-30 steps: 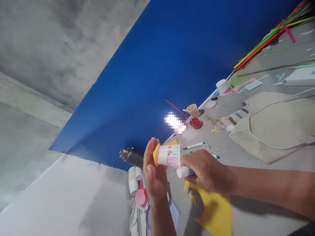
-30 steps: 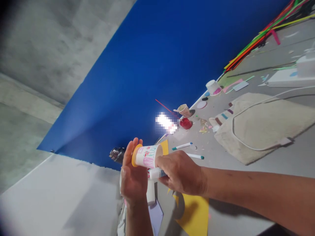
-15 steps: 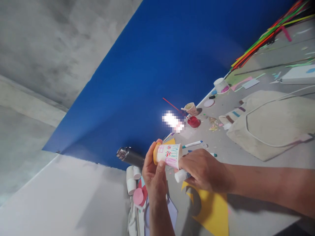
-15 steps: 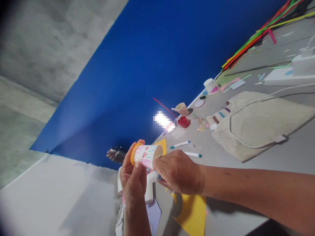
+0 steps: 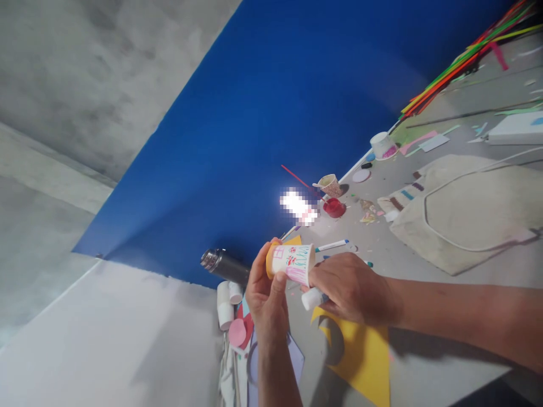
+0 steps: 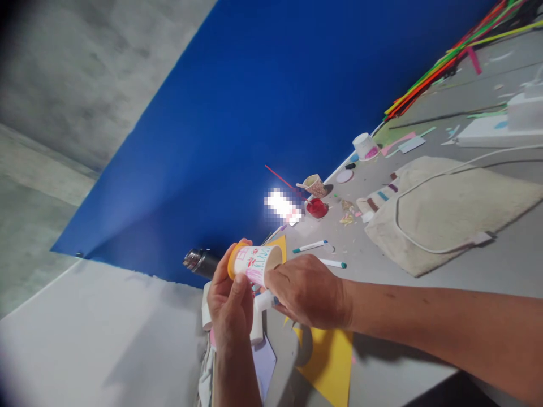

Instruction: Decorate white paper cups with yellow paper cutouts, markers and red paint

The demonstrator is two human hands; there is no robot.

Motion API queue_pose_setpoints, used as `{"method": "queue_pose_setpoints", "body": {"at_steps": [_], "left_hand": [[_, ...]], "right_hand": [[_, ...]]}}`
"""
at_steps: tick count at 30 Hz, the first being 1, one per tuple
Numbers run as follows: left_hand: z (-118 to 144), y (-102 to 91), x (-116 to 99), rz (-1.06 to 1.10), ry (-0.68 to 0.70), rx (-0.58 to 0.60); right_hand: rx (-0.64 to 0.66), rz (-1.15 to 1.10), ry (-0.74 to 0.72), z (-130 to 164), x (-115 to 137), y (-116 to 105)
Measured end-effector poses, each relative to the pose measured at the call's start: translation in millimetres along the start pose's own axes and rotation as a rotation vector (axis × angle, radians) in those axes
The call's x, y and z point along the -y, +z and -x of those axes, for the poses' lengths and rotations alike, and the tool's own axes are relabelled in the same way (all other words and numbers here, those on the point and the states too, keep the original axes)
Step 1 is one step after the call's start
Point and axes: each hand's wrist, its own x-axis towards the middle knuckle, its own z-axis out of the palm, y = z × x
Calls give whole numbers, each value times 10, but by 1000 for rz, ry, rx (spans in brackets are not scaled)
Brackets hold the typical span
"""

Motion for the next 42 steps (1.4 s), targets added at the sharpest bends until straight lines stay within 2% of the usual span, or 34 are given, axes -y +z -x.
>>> {"method": "queue_pose_setpoints", "body": {"at_steps": [5,9,12,17,25,30,36,42], "left_hand": [[-24,-79,-42,-34,-3,5],[-77,-210,-104,-92,-13,80],[-86,-244,-109,-119,-27,104],[-57,-209,-60,-110,-22,82],[-54,-187,-61,-97,-16,62],[-29,-99,-80,-80,19,61],[-21,45,-73,-12,31,-33],[-77,95,-74,-1,44,-112]], "right_hand": [[44,-120,81,-2,-11,1],[-6,-368,285,-59,-17,-5],[-28,-485,361,-85,-17,-6],[54,-524,362,-64,-26,-2],[73,-517,360,-49,-39,-9],[82,-499,373,-57,-31,-16],[49,-473,358,-59,-30,-13],[24,-483,322,-67,-38,-11]]}}
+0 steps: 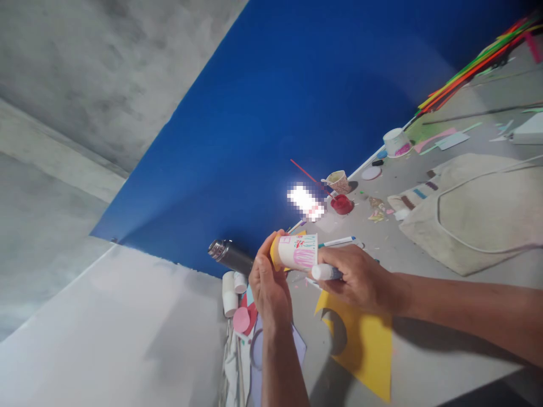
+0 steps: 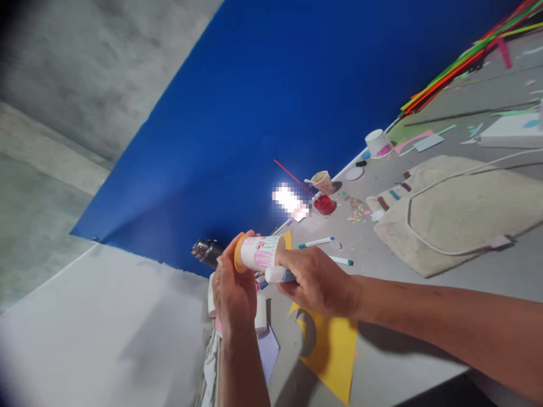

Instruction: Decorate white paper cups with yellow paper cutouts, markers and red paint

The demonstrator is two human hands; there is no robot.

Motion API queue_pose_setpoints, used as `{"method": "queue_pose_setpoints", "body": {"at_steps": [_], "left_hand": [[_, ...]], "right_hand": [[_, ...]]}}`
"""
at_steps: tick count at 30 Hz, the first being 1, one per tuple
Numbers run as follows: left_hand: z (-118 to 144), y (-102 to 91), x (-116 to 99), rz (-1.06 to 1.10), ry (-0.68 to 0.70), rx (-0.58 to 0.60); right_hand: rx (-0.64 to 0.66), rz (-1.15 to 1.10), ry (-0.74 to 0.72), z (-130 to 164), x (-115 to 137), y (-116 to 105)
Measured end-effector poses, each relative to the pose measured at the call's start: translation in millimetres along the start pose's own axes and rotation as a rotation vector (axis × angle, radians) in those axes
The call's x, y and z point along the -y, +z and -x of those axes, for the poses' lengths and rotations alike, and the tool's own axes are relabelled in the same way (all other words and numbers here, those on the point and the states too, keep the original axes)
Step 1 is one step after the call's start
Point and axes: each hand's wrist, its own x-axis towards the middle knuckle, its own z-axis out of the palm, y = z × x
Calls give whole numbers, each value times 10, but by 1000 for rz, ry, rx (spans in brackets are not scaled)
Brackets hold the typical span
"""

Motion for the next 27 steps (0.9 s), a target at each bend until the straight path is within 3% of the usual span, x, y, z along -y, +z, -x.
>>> {"method": "queue_pose_setpoints", "body": {"at_steps": [6,17,27], "left_hand": [[-5,38,-18,-17,-26,-24],[34,81,-6,19,-34,-65],[108,112,55,-72,99,-125]], "right_hand": [[-44,-38,-12,-26,30,-1],[64,34,-57,61,-19,53],[149,64,-142,121,43,86]]}}
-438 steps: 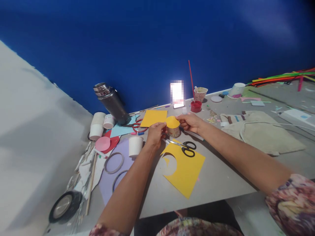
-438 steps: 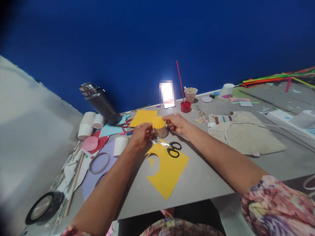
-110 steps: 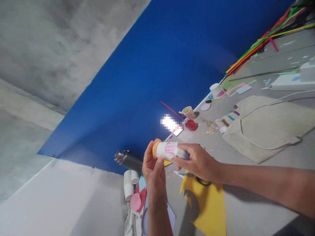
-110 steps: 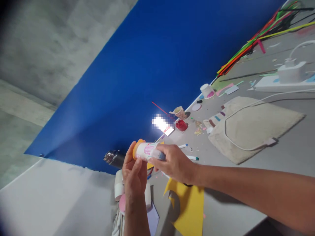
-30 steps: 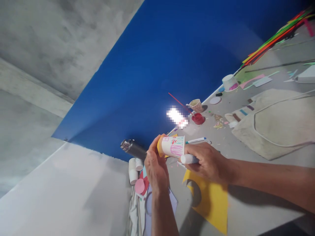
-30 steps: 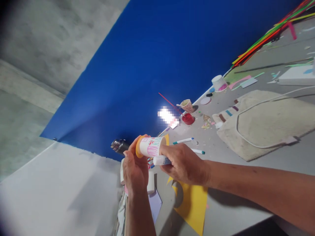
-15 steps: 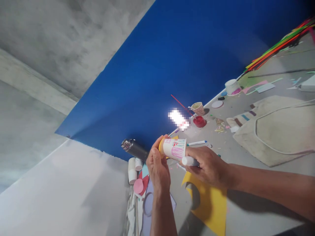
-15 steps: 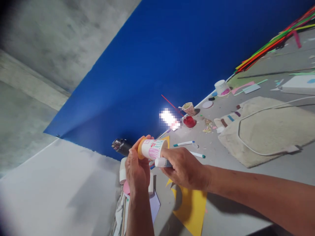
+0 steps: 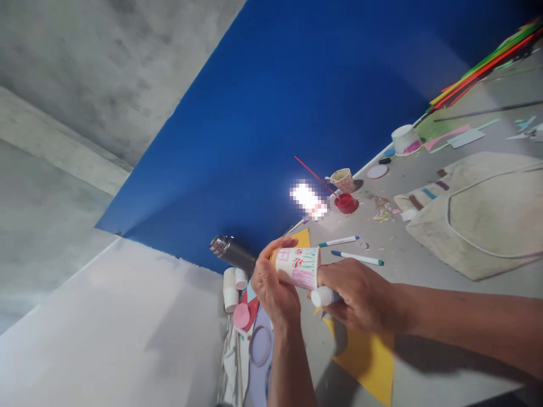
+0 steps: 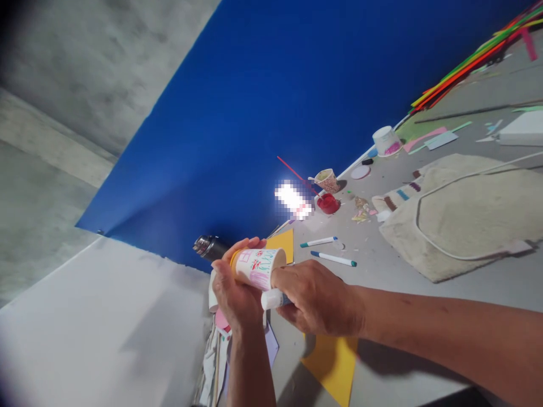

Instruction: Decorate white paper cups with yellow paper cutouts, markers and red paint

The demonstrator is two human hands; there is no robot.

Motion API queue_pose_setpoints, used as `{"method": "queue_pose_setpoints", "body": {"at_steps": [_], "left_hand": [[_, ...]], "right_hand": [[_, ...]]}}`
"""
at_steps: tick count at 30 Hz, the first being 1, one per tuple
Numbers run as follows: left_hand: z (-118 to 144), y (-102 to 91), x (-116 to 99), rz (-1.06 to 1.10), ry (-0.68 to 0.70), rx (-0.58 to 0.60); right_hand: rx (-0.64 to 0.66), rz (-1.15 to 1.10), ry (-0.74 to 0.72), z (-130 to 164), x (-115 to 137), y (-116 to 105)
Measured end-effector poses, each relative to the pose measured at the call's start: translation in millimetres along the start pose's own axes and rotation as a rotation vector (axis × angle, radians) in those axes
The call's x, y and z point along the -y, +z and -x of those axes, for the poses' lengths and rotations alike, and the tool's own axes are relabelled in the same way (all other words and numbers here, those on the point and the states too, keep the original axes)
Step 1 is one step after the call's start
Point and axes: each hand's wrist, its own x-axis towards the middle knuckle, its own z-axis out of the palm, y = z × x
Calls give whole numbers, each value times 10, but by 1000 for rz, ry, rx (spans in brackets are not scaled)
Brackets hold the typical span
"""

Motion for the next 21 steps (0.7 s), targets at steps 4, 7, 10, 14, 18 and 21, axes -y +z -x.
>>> {"method": "queue_pose_setpoints", "body": {"at_steps": [4,7,10,14,18,21], "left_hand": [[13,23,-13,-13,-4,3],[7,36,-19,1,-14,0],[-3,39,-18,10,-16,0],[-8,33,-12,-2,-25,-1],[-9,18,-8,2,-38,9],[-13,3,-11,-21,-37,21]], "right_hand": [[-3,7,-13,11,15,-31],[-6,19,-22,16,15,-42],[-15,14,-38,11,7,-42],[-2,6,-46,-2,-6,-42],[4,6,-40,-1,-17,-38],[16,8,-12,12,-38,-22]]}}
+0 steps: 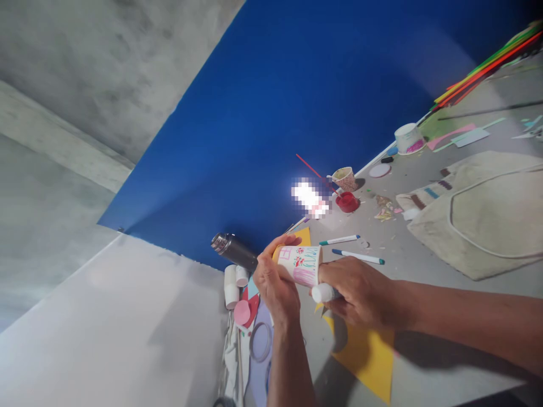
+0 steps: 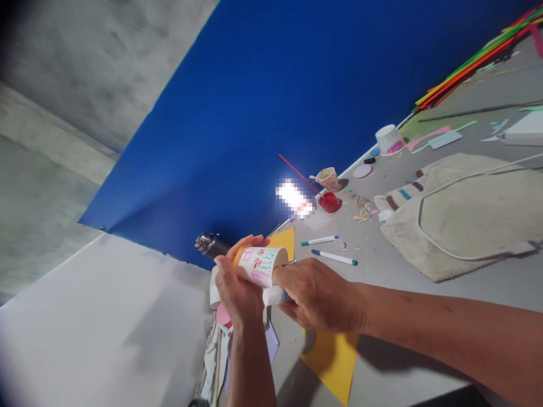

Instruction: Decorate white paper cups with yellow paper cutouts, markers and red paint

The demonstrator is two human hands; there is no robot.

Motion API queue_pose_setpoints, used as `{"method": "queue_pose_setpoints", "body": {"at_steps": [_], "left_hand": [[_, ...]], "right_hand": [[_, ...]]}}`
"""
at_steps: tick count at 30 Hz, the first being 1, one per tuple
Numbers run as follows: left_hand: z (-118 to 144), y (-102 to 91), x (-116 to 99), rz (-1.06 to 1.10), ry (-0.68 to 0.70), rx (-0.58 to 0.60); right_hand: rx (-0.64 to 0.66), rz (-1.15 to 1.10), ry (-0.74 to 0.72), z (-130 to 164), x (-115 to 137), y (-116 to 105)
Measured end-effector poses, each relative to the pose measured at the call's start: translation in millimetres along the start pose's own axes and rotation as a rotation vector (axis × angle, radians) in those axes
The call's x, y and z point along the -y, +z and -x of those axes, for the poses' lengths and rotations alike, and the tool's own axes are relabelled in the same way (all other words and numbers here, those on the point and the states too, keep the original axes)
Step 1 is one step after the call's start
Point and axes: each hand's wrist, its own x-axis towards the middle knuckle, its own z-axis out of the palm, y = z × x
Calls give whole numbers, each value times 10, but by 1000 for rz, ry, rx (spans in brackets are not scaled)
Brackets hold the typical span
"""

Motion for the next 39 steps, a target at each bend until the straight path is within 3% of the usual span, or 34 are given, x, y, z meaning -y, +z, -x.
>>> {"method": "queue_pose_setpoints", "body": {"at_steps": [6,10,14,20,25,27,30,33,35,39], "left_hand": [[-34,-6,-49,20,-46,8],[-76,-20,-113,36,-109,16],[-114,-74,-166,46,-160,7],[-70,-117,-133,369,-346,-42],[-15,-22,25,621,-412,-183],[-22,-21,131,658,-504,-211],[-22,-100,332,586,-716,-275],[72,-234,485,398,-676,-312],[201,-331,487,195,-557,-193],[562,-521,261,-362,-286,293]], "right_hand": [[-58,-138,60,-6,-23,49],[-83,-408,368,-102,46,-19],[-82,-816,691,-226,55,-133],[-121,-1287,837,-275,-49,-133],[-125,-1276,898,-193,-93,-24],[-114,-1210,922,-158,-140,16],[-191,-1110,946,-127,-252,58],[-290,-1055,992,-114,-391,83],[-327,-1009,1018,-101,-476,90],[-336,-948,1010,-67,-594,79]]}}
